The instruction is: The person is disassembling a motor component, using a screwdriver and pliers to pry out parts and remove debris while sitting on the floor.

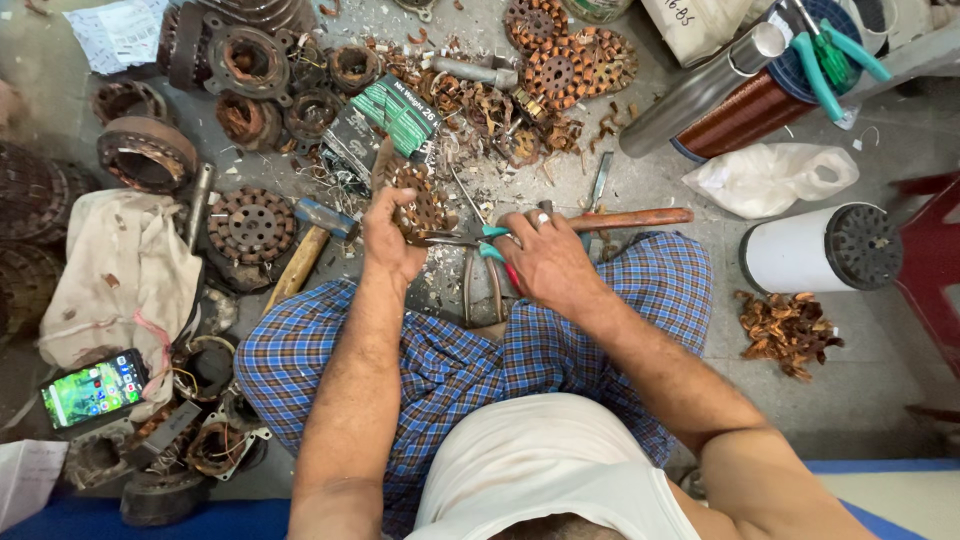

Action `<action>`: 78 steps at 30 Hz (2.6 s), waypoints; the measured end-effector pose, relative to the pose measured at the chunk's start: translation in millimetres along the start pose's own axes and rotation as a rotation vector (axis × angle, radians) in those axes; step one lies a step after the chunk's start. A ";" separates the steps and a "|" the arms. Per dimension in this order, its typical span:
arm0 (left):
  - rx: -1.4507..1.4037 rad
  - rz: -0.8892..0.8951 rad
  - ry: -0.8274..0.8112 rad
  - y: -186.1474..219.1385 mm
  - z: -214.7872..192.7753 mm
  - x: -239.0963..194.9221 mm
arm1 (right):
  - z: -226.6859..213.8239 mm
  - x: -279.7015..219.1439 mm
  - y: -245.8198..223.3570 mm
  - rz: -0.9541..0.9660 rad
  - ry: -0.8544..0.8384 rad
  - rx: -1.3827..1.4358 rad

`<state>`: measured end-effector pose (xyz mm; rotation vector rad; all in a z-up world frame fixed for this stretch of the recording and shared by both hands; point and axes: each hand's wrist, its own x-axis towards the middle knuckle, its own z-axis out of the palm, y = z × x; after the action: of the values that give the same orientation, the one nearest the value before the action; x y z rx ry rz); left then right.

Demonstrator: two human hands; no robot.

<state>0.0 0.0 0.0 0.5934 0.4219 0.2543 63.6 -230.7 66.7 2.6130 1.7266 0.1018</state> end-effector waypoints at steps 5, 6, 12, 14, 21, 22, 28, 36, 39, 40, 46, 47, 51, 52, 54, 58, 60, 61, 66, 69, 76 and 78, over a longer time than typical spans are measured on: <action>-0.020 -0.030 0.026 5.9 15.5 -5.4 | 10.0 3.0 1.5 0.105 -0.336 0.132; -0.041 -0.012 0.055 6.9 16.9 -5.6 | 16.8 3.3 -1.9 0.182 -0.363 0.328; -0.005 0.188 0.146 8.9 14.9 -7.3 | 50.4 -4.2 -39.6 0.502 -0.261 1.068; -0.025 0.227 0.152 4.9 13.8 -7.6 | 49.1 -10.1 -48.5 0.148 0.176 0.527; 0.106 0.326 0.181 1.6 17.0 -7.1 | 33.4 12.0 -63.2 0.372 -0.069 0.443; 0.072 0.328 0.155 2.0 18.0 -7.2 | 32.4 12.8 -65.3 0.368 -0.041 0.427; 0.010 0.247 0.122 7.5 16.6 -9.8 | 43.6 14.6 -40.3 0.518 -0.254 1.104; -0.012 0.128 -0.058 4.4 15.9 -7.6 | 72.8 -8.4 1.7 0.319 -0.561 2.552; -0.084 -0.009 -0.185 6.4 13.5 -8.5 | 74.2 -15.7 -3.8 0.153 -0.636 2.776; -0.096 -0.048 -0.206 6.7 13.2 -8.2 | 72.4 -16.8 -3.2 0.078 -0.625 2.768; -0.038 0.047 -0.014 1.7 7.7 2.0 | 53.7 -22.4 42.8 0.379 -0.075 1.804; -0.046 0.043 0.082 1.6 6.1 5.2 | 52.4 -22.6 54.9 0.434 0.026 1.554; -0.053 0.038 0.020 1.3 2.3 10.8 | 55.4 -20.3 122.8 0.527 0.430 0.700; -0.007 0.015 0.090 2.0 1.2 10.0 | 60.5 -17.8 140.1 0.570 0.396 0.525; 0.066 -0.009 0.199 1.7 0.9 6.8 | 76.6 -16.4 168.7 0.643 0.310 0.187; 0.102 0.005 0.261 6.8 3.1 5.8 | 113.9 -18.9 190.8 0.820 -0.064 0.009; 0.086 0.018 0.269 5.9 -2.1 6.3 | 131.1 -30.1 179.8 0.844 -0.076 0.052; 0.083 0.025 0.277 4.6 -6.5 8.3 | 137.0 -36.0 172.7 0.841 -0.076 0.065; 0.051 0.153 0.374 -16.7 -38.8 28.4 | 148.6 -55.7 117.1 0.646 0.166 -0.080; 0.014 0.277 0.336 -33.5 -52.1 44.2 | 143.2 -46.9 79.2 0.514 0.369 -0.124; 0.385 0.332 0.394 -37.6 -60.3 34.2 | 158.3 -13.9 1.5 0.436 -0.216 0.340; 0.605 0.302 0.478 -34.0 -56.3 29.0 | 171.4 -11.6 -7.6 0.416 -0.159 0.274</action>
<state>3.9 10.2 -71.0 1.2014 0.8862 0.5715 62.2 -233.4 -105.2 3.0381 1.2021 -0.3559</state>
